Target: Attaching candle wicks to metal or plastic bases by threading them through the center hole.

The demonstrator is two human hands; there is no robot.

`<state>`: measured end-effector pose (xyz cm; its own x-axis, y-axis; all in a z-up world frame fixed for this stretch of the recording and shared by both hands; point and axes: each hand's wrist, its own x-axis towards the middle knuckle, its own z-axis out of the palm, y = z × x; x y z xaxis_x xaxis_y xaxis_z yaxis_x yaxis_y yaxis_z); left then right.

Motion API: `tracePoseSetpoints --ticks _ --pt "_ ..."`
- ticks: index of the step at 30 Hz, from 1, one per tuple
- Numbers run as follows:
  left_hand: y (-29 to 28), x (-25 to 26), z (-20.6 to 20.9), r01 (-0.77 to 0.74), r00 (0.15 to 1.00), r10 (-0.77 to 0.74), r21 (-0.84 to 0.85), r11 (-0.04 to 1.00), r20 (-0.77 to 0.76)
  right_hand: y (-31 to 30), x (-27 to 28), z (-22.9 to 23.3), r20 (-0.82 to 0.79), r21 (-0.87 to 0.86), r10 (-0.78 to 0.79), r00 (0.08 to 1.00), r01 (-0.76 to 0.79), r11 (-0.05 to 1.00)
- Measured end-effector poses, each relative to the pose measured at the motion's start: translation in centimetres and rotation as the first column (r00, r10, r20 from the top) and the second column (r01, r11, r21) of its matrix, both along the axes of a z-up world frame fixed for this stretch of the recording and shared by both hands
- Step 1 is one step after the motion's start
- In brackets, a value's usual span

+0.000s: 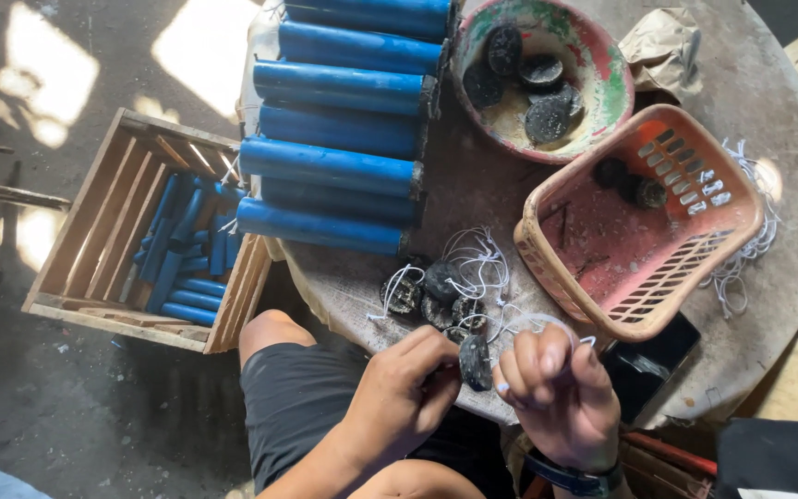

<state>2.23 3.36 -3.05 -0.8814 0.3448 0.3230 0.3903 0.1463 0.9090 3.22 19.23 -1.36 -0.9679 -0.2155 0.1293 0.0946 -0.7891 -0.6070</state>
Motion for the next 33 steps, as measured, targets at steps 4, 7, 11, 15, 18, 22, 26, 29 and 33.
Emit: tracePoseSetpoints --ticks 4,7,11,15,18,22,26,29,33 --pt "-0.3 -0.4 0.1 0.024 1.0 -0.024 0.026 0.999 0.012 0.8 0.5 -0.6 -0.028 0.153 0.079 0.996 -0.074 0.985" --pt "-0.2 -0.5 0.4 0.029 1.0 -0.029 0.032 0.999 0.001 1.2 0.8 -1.1 -0.086 0.215 0.124 0.989 -0.103 0.971" --pt "-0.2 -0.6 0.6 0.033 0.999 -0.033 0.049 0.998 0.012 1.0 0.7 -0.7 -0.059 0.254 0.158 0.986 -0.138 0.957" --pt "-0.5 -0.8 0.6 0.027 1.0 -0.027 0.009 1.0 -0.001 1.3 0.1 -0.7 -0.051 0.202 0.071 0.996 -0.059 0.978" --pt "-0.5 -0.7 0.5 0.043 0.999 -0.043 -0.002 0.999 0.018 1.1 0.1 -0.7 -0.092 0.27 0.017 0.996 0.009 0.963" --pt "-0.4 -0.7 0.6 0.014 1.0 -0.013 0.064 0.998 -0.006 1.0 0.5 -0.5 -0.138 0.482 0.101 0.985 -0.022 0.876" --pt "-0.3 -0.8 0.4 -0.015 1.0 0.016 0.074 0.997 -0.013 1.3 0.7 -0.2 -0.121 0.637 0.213 0.97 -0.088 0.766" --pt "-0.4 -0.9 0.3 -0.041 0.999 0.041 0.092 0.995 0.004 1.2 0.4 0.1 -0.127 0.759 0.351 0.928 -0.138 0.637" --pt "-0.4 -1.0 0.2 -0.098 0.995 0.097 0.136 0.986 0.012 1.2 0.3 0.4 -0.07 0.812 0.538 0.84 -0.265 0.52"
